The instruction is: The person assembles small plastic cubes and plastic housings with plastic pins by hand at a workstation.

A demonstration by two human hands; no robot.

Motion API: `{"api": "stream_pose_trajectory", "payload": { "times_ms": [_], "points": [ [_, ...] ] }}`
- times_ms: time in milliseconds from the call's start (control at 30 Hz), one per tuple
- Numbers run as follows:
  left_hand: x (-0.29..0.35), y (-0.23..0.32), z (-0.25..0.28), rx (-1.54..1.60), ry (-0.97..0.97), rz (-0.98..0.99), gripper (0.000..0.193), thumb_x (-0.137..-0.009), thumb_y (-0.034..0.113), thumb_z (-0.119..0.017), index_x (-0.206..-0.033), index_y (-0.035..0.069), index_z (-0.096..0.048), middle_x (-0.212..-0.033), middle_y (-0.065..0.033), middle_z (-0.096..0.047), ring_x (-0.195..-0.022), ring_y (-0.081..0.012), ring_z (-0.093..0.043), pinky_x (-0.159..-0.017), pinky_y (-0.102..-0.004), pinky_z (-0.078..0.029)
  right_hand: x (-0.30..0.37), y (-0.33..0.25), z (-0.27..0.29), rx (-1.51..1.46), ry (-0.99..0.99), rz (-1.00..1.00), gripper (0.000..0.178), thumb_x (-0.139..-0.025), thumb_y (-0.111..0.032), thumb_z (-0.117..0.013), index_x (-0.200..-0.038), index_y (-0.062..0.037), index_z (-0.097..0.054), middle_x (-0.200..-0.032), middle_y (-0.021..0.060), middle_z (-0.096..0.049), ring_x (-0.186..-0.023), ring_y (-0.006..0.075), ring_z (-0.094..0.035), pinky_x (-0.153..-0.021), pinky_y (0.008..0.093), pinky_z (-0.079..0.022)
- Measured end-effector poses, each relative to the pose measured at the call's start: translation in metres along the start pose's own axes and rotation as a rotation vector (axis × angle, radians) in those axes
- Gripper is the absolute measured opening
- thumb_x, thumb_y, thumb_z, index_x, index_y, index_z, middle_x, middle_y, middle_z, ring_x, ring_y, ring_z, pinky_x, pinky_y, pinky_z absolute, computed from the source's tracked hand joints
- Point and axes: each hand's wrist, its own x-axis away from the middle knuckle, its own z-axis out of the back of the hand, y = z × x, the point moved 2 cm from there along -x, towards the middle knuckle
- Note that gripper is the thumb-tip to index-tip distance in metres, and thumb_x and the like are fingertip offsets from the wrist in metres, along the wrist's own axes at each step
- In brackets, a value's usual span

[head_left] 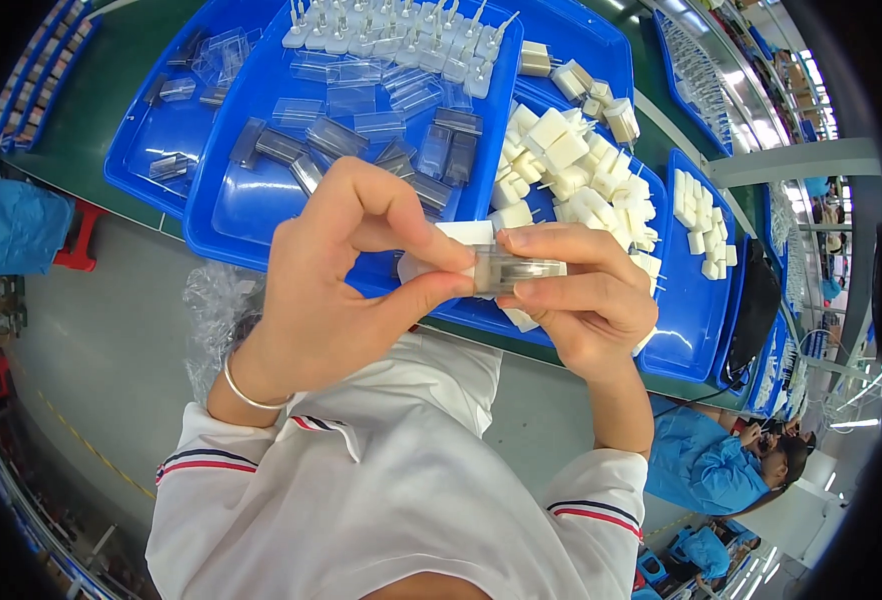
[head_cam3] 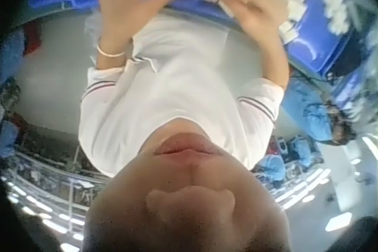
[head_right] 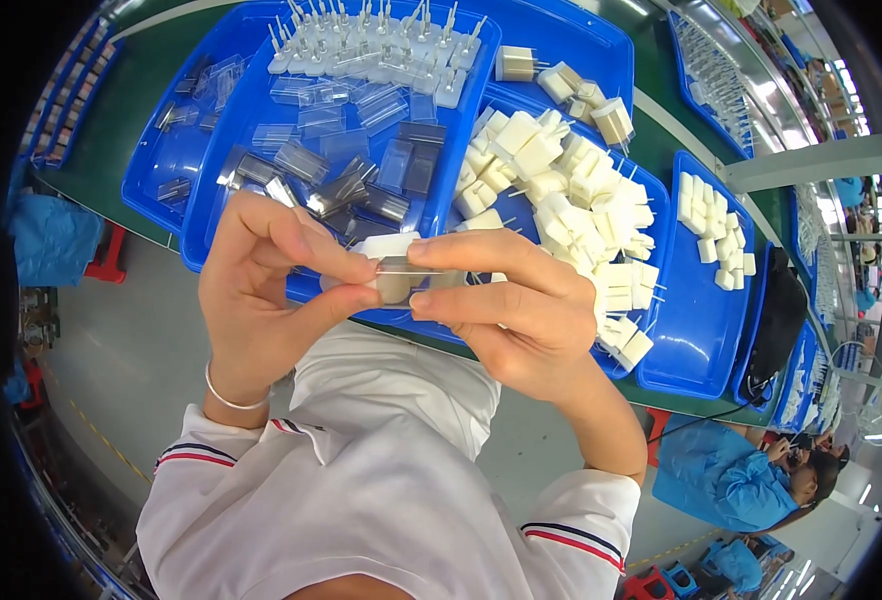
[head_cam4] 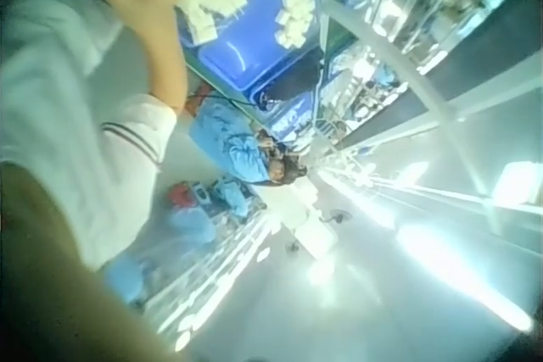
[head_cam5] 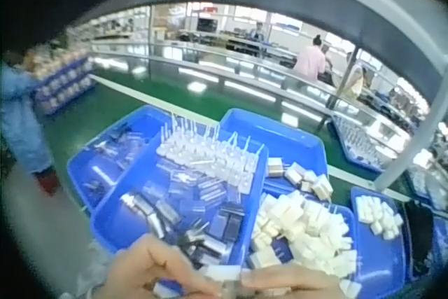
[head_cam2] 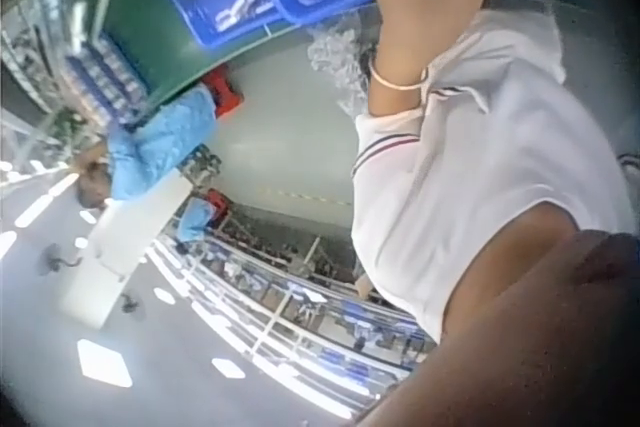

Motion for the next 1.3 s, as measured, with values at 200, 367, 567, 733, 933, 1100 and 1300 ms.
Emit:
{"api": "stream_pose_trajectory", "payload": {
  "times_ms": [200, 367, 567, 733, 933, 1100, 1300],
  "points": [
    [-0.007, -0.001, 0.004, 0.004, -0.139, 0.119, 0.053, -0.058, -0.005, -0.076, -0.095, 0.007, -0.039, -0.081, -0.0137, -0.064, -0.080, -0.0167, -0.061, -0.075, -0.0280, -0.046, 0.004, 0.000, 0.000, 0.001, -0.009, -0.026, 0.020, -0.065, 0.007, -0.068, -0.082, -0.0016, -0.065, -0.096, 0.0165, -0.061, -0.082, 0.0229, -0.062, -0.066, 0.0283, -0.051],
    [-0.005, -0.015, 0.007, 0.515, -0.113, 0.024, 0.045, -0.061, -0.007, -0.074, -0.099, 0.003, -0.050, -0.090, -0.0145, -0.062, -0.088, -0.0207, -0.060, -0.080, -0.0305, -0.047, 0.013, 0.004, -0.001, -0.172, 0.102, -0.171, 0.022, -0.067, 0.006, -0.069, -0.087, -0.0009, -0.063, -0.100, 0.0189, -0.059, -0.084, 0.0230, -0.062, -0.067, 0.0283, -0.051],
    [0.001, -0.038, 0.017, 0.610, -0.276, 0.081, 0.020, -0.064, -0.012, -0.068, -0.076, 0.002, -0.058, -0.088, -0.0135, -0.062, -0.086, -0.0204, -0.060, -0.079, -0.0312, -0.048, 0.013, 0.002, -0.003, -0.421, 0.120, -0.209, 0.025, -0.065, 0.008, -0.070, -0.087, -0.0003, -0.063, -0.101, 0.0199, -0.058, -0.089, 0.0251, -0.061, -0.074, 0.0309, -0.050],
    [0.002, -0.041, 0.012, 0.640, -0.183, 0.286, 0.017, -0.067, -0.009, -0.067, -0.076, 0.002, -0.059, -0.084, -0.0098, -0.062, -0.082, -0.0158, -0.058, -0.075, -0.0289, -0.047, 0.013, 0.004, -0.003, -0.359, 0.096, -0.249, 0.024, -0.065, 0.008, -0.070, -0.085, -0.0014, -0.063, -0.100, 0.0190, -0.059, -0.088, 0.0235, -0.061, -0.074, 0.0305, -0.050],
    [-0.002, -0.036, 0.002, 0.580, -0.125, 0.367, 0.019, -0.069, -0.005, -0.068, -0.082, 0.003, -0.056, -0.080, -0.0041, -0.058, -0.078, -0.0119, -0.055, -0.073, -0.0262, -0.046, 0.007, 0.000, -0.011, -0.255, 0.102, -0.250, 0.022, -0.066, 0.009, -0.069, -0.083, -0.0019, -0.063, -0.098, 0.0170, -0.060, -0.081, 0.0204, -0.061, -0.072, 0.0283, -0.050],
    [0.003, -0.034, 0.003, 0.585, -0.087, 0.386, 0.020, -0.072, -0.002, -0.067, -0.086, 0.003, -0.053, -0.082, -0.0023, -0.056, -0.079, -0.0110, -0.053, -0.074, -0.0259, -0.044, 0.000, 0.003, -0.011, -0.172, 0.044, -0.237, 0.021, -0.067, 0.008, -0.068, -0.084, -0.0013, -0.063, -0.097, 0.0159, -0.061, -0.081, 0.0187, -0.061, -0.072, 0.0268, -0.049],
    [0.005, -0.012, 0.004, 0.112, 0.200, -0.011, 0.028, -0.072, 0.009, -0.070, -0.096, 0.004, -0.057, -0.094, -0.0072, -0.057, -0.093, -0.0186, -0.053, -0.081, -0.0284, -0.043, -0.009, -0.002, -0.014, -0.456, 0.127, -0.586, 0.021, -0.075, 0.003, -0.066, -0.094, 0.0045, -0.059, -0.094, 0.0123, -0.061, -0.084, 0.0148, -0.060, -0.071, 0.0248, -0.049]
  ]
}}
